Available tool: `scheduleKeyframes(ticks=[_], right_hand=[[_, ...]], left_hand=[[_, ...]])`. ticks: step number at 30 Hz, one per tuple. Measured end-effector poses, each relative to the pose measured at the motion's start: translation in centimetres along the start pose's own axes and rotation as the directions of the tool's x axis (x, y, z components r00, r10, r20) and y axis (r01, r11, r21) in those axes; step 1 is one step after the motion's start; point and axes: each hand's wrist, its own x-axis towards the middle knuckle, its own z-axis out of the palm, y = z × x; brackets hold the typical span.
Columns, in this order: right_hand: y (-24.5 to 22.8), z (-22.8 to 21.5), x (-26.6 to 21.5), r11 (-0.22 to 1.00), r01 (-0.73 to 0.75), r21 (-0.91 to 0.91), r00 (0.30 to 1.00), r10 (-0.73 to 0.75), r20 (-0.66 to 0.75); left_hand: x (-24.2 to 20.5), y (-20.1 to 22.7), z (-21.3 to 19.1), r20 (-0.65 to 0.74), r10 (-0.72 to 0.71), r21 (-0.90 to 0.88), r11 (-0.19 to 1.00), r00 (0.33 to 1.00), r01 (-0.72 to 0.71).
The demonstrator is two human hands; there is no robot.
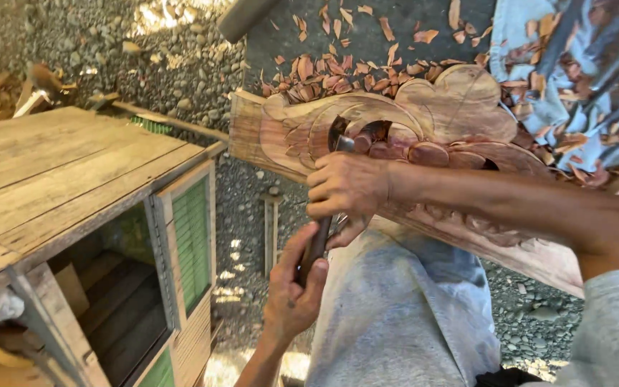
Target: The person is carving an intricate floral pattern into a wooden panel using various chisels and a hammer.
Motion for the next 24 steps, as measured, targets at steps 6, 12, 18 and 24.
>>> scheduleKeyframes(ticks=[6, 12, 18, 24], right_hand=[[1.2, -0.7, -0.7, 0.994, -0.002, 0.113, 1.0, 0.001, 0.009], [1.4, -1.2, -0.2, 0.988, 0.006, 0.157, 1.0, -0.007, 0.001], [1.9, -0.2, -0.4, 0.985, -0.08, 0.151, 0.997, 0.082, -0.011], [2.2, 0.6, -0.2, 0.975, -0.191, 0.115, 0.982, 0.191, 0.012]], left_hand=[[1.3, 3.5, 3.3, -0.163, 0.033, 0.339, 0.941, 0.986, 0.025], [2.1, 5.3, 3.4, -0.179, 0.063, 0.41, 0.912, 0.982, 0.016], [3.2, 5.3, 1.2, -0.162, -0.093, 0.384, 0.911, 0.982, 0.149], [4.5, 3.5, -2.1, -0.019, -0.044, 0.324, 0.945, 0.999, 0.048]])
